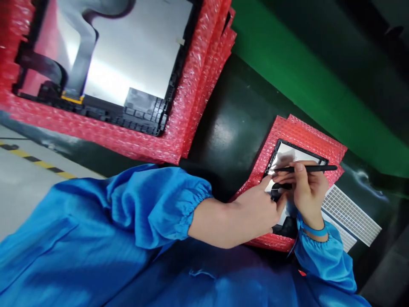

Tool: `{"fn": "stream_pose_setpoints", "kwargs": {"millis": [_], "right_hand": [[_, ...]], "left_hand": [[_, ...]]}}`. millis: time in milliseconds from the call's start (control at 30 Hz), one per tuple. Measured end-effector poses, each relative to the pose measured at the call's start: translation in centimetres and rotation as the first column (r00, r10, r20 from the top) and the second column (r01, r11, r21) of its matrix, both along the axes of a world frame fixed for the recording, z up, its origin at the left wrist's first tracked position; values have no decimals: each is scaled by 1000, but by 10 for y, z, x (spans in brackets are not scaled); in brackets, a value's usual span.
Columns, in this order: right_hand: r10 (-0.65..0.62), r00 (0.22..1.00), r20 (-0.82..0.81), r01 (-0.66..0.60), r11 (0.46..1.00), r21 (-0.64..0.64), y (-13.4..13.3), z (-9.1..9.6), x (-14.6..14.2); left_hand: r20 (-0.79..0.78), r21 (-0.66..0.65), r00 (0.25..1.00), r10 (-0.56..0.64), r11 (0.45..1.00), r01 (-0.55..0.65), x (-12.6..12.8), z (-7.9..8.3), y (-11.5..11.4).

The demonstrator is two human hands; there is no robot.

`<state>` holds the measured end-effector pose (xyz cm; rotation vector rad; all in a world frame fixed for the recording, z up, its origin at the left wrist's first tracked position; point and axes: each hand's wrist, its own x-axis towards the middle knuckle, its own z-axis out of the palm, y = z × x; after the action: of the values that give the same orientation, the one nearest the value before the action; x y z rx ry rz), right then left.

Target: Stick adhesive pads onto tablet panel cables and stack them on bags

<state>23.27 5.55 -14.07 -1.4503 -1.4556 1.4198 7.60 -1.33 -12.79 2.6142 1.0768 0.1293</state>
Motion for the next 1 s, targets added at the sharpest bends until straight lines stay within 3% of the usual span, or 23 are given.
{"fn": "stream_pose_setpoints", "kwargs": {"millis": [400, 633, 1000], "right_hand": [[-47, 998, 45, 47, 999, -2, 1, 3, 0], [-45, 998, 55, 43, 999, 23, 2, 2, 0], [-50, 997, 62, 49, 999, 23, 1, 1, -2]], "left_hand": [[-6, 51, 1000, 14, 999, -14, 0, 0, -3], [-6, 12, 999, 32, 999, -32, 1, -2, 3], [-28, -74, 998, -58, 996, 56, -12, 7, 19]]}}
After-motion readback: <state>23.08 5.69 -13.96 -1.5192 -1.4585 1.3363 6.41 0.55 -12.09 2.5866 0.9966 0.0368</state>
